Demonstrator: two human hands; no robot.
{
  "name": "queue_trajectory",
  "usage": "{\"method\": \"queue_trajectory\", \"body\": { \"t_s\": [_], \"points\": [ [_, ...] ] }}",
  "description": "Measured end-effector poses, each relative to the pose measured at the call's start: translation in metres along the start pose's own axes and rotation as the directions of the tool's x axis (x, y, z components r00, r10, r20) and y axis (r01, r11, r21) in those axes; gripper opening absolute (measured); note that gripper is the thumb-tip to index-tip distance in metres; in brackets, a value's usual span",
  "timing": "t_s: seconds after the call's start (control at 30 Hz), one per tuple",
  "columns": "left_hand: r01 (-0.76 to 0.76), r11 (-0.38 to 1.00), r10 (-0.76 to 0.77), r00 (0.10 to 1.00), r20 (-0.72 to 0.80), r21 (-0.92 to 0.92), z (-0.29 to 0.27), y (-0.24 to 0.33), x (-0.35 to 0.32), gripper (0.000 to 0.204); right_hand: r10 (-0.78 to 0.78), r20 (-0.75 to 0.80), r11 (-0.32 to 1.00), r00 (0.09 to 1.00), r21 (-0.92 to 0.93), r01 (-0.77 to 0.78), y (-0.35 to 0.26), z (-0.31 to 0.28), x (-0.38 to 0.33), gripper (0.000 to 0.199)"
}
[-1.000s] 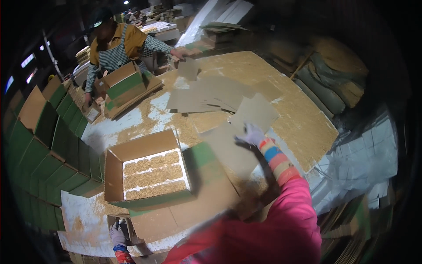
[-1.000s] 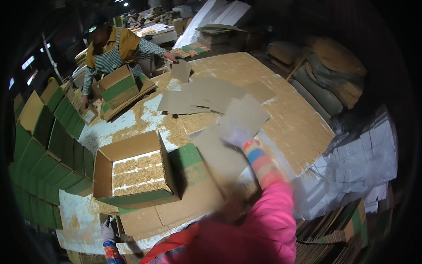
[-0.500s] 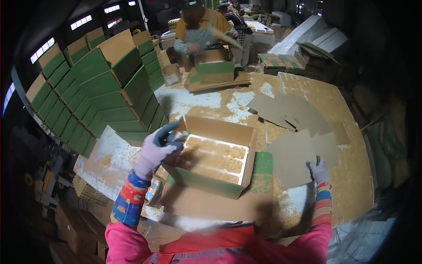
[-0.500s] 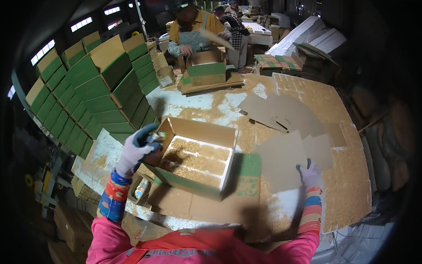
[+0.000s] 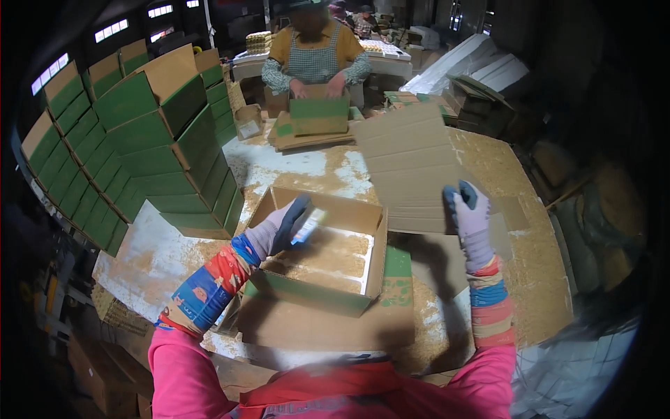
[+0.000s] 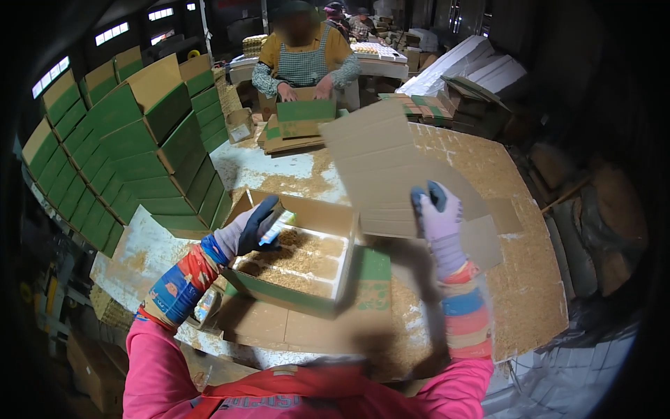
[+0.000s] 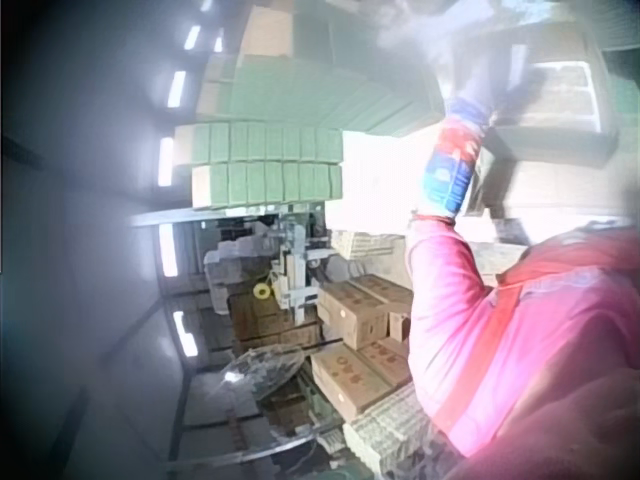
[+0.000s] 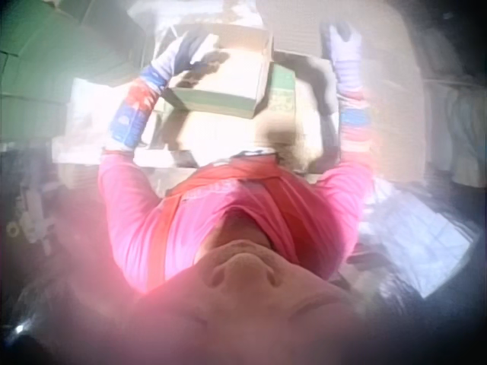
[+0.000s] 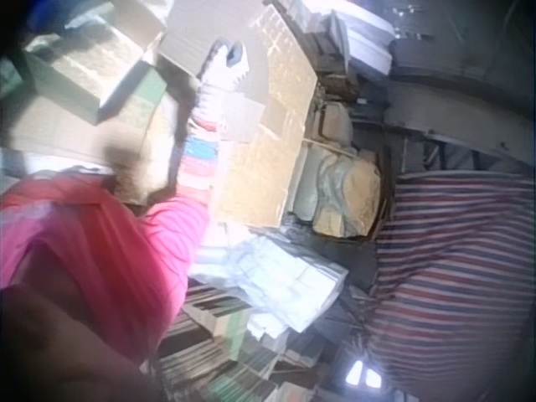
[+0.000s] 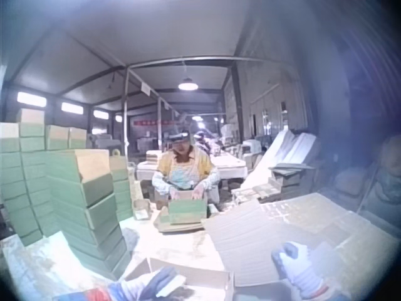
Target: The person assembles cardboard boxes by folding them, places white trays containing grain-like material into the boxes, and stacks the completed boxes into a large pile.
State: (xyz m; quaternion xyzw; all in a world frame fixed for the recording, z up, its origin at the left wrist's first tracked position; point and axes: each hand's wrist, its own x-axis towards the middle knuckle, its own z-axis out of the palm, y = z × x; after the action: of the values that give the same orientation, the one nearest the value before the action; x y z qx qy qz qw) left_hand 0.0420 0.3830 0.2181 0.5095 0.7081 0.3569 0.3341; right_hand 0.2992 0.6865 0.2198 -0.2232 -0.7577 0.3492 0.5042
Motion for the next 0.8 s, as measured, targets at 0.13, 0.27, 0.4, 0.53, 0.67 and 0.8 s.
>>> {"method": "queue_trajectory", "body": {
  "t_s": [0.13, 0.27, 0.4, 0.53, 0.67, 0.8],
  "points": [
    [0.015, 0.805, 0.025, 0.998, 0.059, -0.594, 0.004, -0.006, 0.0, 0.043, 0.229, 0.196, 0.951, 0.954, 0.164, -0.262, -0.042, 0.026, -0.012, 0.033],
    [0.228, 0.932, -0.271, 0.955, -0.122, -0.282, 0.006, -0.007, 0.005, 0.033, 0.203, 0.147, 0.938, 0.968, 0.256, -0.236, -0.064, 0.03, -0.018, 0.033],
    [0.235, 0.766, -0.127, 0.968, -0.216, 0.598, 0.005, 0.01, 0.005, 0.065, 0.085, 0.041, 0.981, 0.996, 0.171, -0.091, -0.082, 0.028, -0.02, 0.029],
    [0.372, 0.69, -0.177, 0.919, -0.353, 0.621, -0.01, 0.03, -0.015, 0.075, -0.492, -0.027, 0.852, 0.87, -0.221, 0.475, -0.108, 0.029, -0.025, 0.031],
    [0.143, 0.979, -0.035, 0.822, -0.568, 0.146, -0.023, 0.012, -0.059, 0.05, -0.624, 0.437, 0.493, 0.647, -0.423, 0.761, -0.132, 0.06, -0.047, 0.024],
    [0.036, 0.955, 0.228, 0.546, -0.806, 0.294, -0.013, -0.056, -0.119, 0.036, -0.344, 0.891, 0.453, 0.295, -0.118, 0.884, -0.134, 0.117, -0.088, 0.031]
  ]
}}
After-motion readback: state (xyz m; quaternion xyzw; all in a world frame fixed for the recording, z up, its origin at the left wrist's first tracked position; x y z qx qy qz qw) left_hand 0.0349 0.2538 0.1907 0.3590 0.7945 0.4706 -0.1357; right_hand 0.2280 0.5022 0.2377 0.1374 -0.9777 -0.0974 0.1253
